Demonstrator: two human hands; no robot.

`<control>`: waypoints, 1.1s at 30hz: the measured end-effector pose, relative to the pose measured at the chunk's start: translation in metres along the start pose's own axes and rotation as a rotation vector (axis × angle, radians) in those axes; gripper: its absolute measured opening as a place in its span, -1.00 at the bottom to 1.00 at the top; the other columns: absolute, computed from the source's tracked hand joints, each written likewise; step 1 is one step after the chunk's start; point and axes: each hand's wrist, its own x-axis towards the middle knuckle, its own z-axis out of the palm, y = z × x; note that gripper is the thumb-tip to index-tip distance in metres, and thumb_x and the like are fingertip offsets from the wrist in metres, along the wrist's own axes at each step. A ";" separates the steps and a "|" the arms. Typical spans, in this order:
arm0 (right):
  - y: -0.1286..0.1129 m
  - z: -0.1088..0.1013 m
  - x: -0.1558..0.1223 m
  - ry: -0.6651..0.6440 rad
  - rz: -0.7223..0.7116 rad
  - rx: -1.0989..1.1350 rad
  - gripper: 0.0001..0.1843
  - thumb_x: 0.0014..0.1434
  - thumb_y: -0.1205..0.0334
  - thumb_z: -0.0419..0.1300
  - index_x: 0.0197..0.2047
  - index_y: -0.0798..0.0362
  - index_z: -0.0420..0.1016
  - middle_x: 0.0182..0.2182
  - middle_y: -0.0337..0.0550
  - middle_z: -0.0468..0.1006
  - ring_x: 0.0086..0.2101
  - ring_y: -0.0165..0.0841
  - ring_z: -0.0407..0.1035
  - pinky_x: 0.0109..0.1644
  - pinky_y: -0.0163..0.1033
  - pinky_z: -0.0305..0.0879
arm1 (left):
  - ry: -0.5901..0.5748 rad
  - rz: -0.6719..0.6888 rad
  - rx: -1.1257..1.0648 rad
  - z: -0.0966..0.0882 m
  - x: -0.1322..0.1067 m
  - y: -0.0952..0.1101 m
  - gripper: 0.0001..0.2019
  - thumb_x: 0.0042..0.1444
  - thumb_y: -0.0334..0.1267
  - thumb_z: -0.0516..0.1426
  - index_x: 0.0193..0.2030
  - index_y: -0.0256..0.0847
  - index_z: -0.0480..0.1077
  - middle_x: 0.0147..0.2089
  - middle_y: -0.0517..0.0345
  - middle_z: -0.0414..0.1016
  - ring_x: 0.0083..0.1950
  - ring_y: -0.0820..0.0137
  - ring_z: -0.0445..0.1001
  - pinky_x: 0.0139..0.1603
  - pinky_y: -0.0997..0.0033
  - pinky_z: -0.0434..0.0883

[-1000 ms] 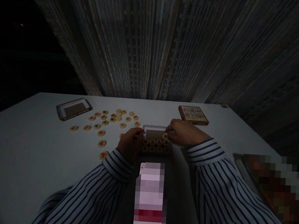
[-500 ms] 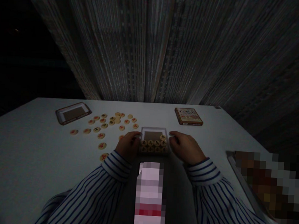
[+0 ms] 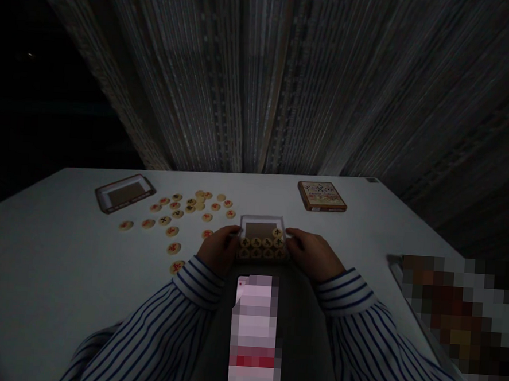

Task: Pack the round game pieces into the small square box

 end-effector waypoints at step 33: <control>0.000 0.002 0.000 0.022 0.000 0.024 -0.59 0.12 0.25 -0.06 0.00 0.11 0.40 -0.22 -0.06 0.57 -0.23 -0.26 0.44 -0.17 -0.19 0.31 | -0.001 0.017 0.011 -0.001 0.000 -0.002 -0.75 0.04 -0.43 0.00 -0.15 -0.26 0.39 -0.20 0.04 0.52 -0.17 0.36 0.48 -0.09 0.33 0.43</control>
